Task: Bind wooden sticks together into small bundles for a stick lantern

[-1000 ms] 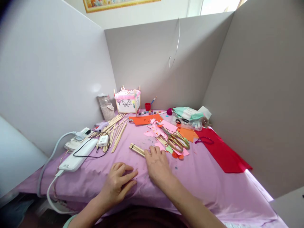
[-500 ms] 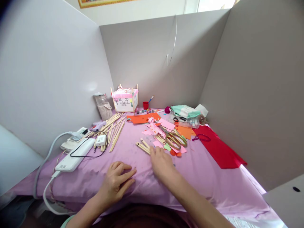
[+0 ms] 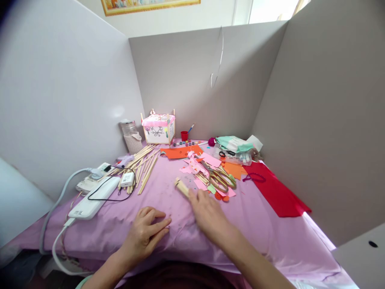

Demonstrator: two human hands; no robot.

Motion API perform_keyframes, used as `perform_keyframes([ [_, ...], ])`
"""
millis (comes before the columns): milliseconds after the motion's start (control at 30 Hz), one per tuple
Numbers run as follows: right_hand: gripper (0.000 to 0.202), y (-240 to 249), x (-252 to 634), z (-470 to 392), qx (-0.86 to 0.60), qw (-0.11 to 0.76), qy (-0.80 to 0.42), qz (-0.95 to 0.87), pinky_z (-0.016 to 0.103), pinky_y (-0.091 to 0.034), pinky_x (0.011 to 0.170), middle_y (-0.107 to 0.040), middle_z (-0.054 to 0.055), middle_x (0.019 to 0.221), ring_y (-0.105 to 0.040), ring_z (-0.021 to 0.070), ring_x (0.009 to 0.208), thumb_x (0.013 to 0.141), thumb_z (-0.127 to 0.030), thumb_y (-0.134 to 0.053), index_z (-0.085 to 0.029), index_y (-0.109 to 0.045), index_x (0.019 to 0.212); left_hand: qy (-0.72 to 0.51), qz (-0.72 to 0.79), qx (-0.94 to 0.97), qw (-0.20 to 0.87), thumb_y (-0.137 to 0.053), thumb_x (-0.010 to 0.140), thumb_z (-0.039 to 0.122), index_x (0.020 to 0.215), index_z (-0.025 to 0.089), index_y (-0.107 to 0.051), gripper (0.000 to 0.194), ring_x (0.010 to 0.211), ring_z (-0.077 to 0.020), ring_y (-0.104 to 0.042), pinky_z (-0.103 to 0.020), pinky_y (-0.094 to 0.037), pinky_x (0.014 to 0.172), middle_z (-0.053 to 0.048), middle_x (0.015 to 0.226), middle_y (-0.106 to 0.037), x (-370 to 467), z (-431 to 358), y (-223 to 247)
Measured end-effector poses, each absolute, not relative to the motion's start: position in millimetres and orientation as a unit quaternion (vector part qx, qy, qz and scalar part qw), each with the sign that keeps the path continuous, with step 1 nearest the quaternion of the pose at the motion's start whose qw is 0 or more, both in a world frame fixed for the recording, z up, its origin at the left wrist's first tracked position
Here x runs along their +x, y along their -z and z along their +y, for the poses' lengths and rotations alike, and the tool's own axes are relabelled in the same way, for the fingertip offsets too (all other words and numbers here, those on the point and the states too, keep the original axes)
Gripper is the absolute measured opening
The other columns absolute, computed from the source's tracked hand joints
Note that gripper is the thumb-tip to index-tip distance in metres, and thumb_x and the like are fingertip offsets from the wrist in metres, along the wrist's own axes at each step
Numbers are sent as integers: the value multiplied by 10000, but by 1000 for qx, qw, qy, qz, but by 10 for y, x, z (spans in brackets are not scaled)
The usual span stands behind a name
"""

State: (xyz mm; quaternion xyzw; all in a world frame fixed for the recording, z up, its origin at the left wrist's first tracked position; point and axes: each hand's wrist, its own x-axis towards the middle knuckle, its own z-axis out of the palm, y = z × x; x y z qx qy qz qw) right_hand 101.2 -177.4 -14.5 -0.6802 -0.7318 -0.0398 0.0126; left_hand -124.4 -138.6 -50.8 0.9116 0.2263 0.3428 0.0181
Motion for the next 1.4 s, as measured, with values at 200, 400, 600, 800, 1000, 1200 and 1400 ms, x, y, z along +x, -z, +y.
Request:
perform_keyframes([
  [200,560,133,1095,-1871,-744,-35,28,-667,294,-409,724,-523,188,1101,-545,230,920,837,-12,-340,-117,-355,1387,-344,224,912,15,-571,832,224,1025,243,-683,224,846,-190,-518,-365,-435,747,-75,905,-614,-1245,-1386,504],
  [400,605,158,1128,-2042,-614,-2,-14,-789,278,-414,770,-551,117,1063,-537,201,927,832,-12,-360,-217,-341,1400,-365,208,907,28,-588,817,224,975,250,-697,194,839,-182,-521,-362,-438,756,-71,890,-613,-1275,-1402,502],
  [600,581,143,912,-1871,-662,17,19,-749,288,-430,745,-537,146,1072,-546,211,917,854,-59,-361,-170,-295,1421,-362,208,906,64,-575,814,195,924,241,-707,178,796,-172,-518,-357,-425,735,-59,822,-601,-1280,-1422,467],
  [800,504,95,658,-1465,-674,16,26,-738,334,-461,739,-547,164,1081,-558,247,947,881,-98,-327,-134,-349,1384,-364,216,903,77,-536,839,212,907,234,-717,194,765,-163,-519,-343,-431,718,-63,796,-593,-1259,-1433,446],
  [1000,527,-17,581,-1260,-697,36,30,-715,360,-476,782,-519,203,1149,-537,256,1030,867,-46,-288,-104,-313,1390,-366,217,901,89,-534,842,204,890,231,-723,196,749,-159,-515,-334,-432,708,-60,770,-587,-1243,-1420,425],
  [1200,454,59,500,-1121,-740,27,34,-671,349,-472,769,-534,209,1107,-558,251,994,861,-35,-311,-74,-412,1302,-365,215,902,87,-540,838,203,839,229,-722,184,716,-152,-495,-331,-406,690,-49,724,-562,-1241,-1424,427],
  [1400,515,95,480,-929,-718,39,47,-693,327,-481,739,-545,200,1111,-573,234,976,866,-40,-301,-90,-338,1377,-364,219,900,95,-545,834,199,802,227,-719,179,705,-146,-486,-324,-397,679,-46,711,-552,-1248,-1434,454],
])
